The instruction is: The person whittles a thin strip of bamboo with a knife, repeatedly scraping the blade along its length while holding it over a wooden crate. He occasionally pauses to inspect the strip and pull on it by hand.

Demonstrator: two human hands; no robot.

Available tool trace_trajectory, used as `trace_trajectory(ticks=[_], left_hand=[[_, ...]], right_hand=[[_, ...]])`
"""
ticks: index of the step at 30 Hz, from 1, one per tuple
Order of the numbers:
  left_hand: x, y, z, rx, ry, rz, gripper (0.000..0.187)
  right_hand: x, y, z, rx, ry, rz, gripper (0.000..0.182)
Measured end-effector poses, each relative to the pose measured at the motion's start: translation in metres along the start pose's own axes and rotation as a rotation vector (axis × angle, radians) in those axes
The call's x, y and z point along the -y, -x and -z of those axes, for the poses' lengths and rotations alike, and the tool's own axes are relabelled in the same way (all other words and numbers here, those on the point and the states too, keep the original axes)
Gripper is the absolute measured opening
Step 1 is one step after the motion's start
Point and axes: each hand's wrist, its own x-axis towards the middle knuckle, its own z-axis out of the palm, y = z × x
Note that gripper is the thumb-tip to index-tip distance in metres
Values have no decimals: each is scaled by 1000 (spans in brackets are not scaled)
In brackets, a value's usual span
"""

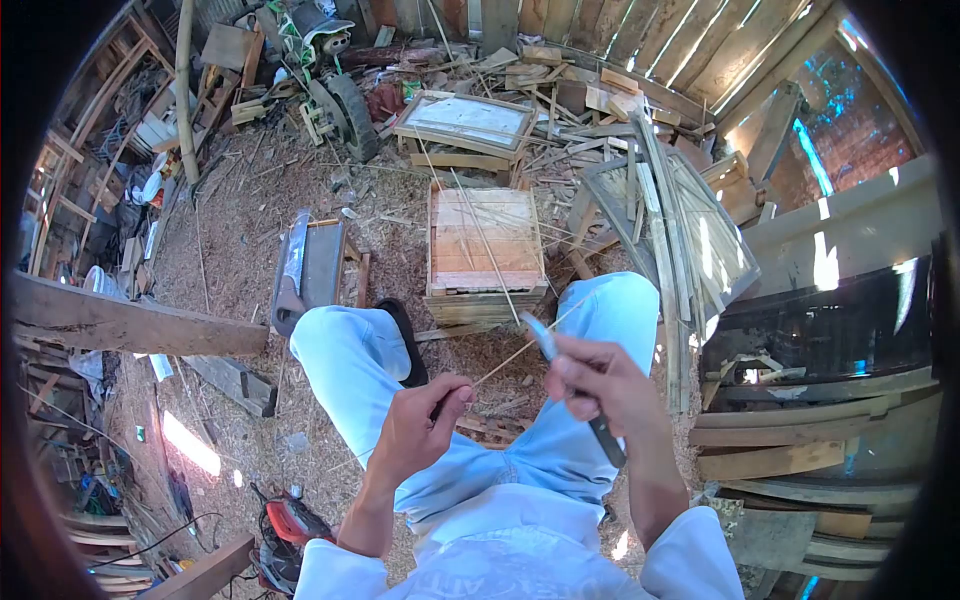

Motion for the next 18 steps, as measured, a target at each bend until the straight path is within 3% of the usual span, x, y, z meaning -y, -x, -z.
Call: trace_trajectory(ticks=[7, 15, 18], left_hand=[[-9, -2, -1, 8, -29, -32, 10], [2, 3, 9, 8, 7, 25, 11], [0, -2, 7, -81, 29, 44, 13]], right_hand=[[7, -1, 12, 50, -137, 4, 41], [30, 8, 36, -142, -168, 237, 39], [24, 11, 22, -136, -58, 197, 42]])
